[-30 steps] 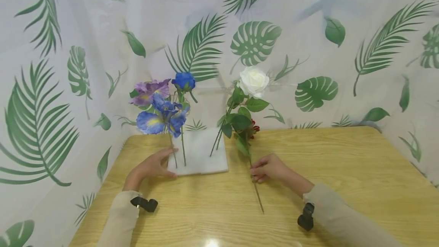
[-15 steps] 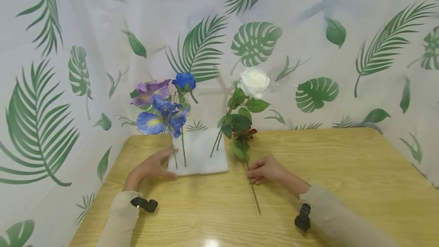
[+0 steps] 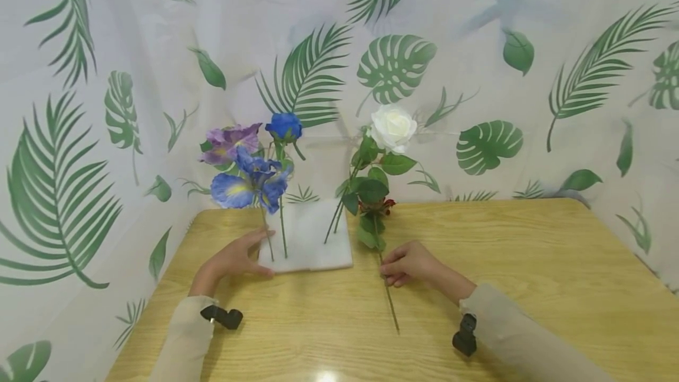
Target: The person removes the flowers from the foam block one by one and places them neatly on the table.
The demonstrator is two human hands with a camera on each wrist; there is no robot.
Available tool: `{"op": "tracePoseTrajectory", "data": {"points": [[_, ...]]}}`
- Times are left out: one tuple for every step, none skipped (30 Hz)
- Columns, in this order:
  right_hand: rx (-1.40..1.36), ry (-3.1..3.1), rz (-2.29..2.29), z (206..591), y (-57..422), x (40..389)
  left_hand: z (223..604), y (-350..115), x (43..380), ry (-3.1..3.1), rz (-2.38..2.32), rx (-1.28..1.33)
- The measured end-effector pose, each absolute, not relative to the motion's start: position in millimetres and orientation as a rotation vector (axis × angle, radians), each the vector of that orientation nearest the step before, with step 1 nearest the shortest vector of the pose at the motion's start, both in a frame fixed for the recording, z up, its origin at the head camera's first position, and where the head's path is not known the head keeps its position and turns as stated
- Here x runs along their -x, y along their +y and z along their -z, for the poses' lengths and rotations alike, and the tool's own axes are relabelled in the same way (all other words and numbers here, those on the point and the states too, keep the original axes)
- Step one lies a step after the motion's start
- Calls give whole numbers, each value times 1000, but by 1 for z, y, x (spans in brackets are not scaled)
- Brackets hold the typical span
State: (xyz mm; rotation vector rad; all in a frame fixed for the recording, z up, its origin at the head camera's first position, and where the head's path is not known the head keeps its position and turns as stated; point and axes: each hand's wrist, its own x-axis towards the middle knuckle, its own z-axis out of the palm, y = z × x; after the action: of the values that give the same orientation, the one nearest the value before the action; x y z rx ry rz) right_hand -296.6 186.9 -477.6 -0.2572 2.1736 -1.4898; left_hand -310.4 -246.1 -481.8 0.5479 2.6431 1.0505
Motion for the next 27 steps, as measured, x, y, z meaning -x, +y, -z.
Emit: {"op": "tracePoseTrajectory", "data": {"points": [[262, 2174, 1487, 478, 187, 296, 482, -246, 310, 2647, -1048, -551], [267, 2175, 1484, 478, 187, 296, 481, -246, 310, 2649, -1047, -552], [273, 2176, 1481, 478, 187, 296, 481, -246, 310, 2652, -1040, -557], [275, 2176, 1480, 478, 187, 296, 481, -246, 310, 2653, -1038, -558], [280, 2176, 1479, 478, 187, 296, 481, -246, 310, 2653, -1036, -560], [280, 2179, 1477, 478, 186, 296, 481, -246, 310, 2655, -1033, -561], [281, 2180, 1477, 478, 186, 296, 480, -245, 310, 2658, -1029, -568], [282, 2180, 1477, 478, 186, 296, 480, -245, 310, 2656, -1031, -569], [281, 2179, 1479, 478, 186, 296, 480, -245, 309, 2655, -1030, -568], [279, 2180, 1481, 477, 186, 295, 480, -245, 309, 2655, -1033, -564], [273, 2179, 1483, 477, 186, 295, 480, -245, 309, 2654, -1033, -563], [271, 2180, 1483, 477, 186, 295, 480, -245, 309, 2655, -1034, -565], [274, 2179, 1483, 477, 186, 295, 480, -245, 309, 2654, -1036, -564], [270, 2178, 1483, 477, 186, 296, 480, -245, 309, 2651, -1037, -557], [264, 2177, 1484, 476, 186, 296, 480, -245, 309, 2653, -1035, -559], [264, 2176, 1483, 476, 186, 296, 480, -245, 309, 2656, -1032, -566], [265, 2175, 1481, 476, 186, 296, 480, -245, 309, 2659, -1031, -570], [271, 2173, 1479, 476, 186, 296, 480, -245, 309, 2658, -1032, -569], [272, 2172, 1480, 476, 186, 296, 480, -245, 310, 2659, -1032, -567], [269, 2170, 1483, 476, 186, 297, 480, -245, 310, 2660, -1032, -569], [274, 2169, 1483, 476, 186, 297, 480, -244, 310, 2663, -1031, -574], [280, 2168, 1483, 476, 186, 297, 480, -244, 310, 2663, -1031, -568], [284, 2167, 1484, 476, 187, 297, 480, -245, 310, 2660, -1033, -561], [285, 2166, 1485, 476, 187, 297, 480, -245, 310, 2659, -1030, -557], [286, 2166, 1486, 476, 187, 297, 481, -245, 310, 2664, -1026, -563], [287, 2165, 1485, 476, 187, 297, 481, -245, 310, 2662, -1025, -561], [288, 2165, 1483, 476, 187, 297, 481, -245, 310, 2666, -1019, -564]]}}
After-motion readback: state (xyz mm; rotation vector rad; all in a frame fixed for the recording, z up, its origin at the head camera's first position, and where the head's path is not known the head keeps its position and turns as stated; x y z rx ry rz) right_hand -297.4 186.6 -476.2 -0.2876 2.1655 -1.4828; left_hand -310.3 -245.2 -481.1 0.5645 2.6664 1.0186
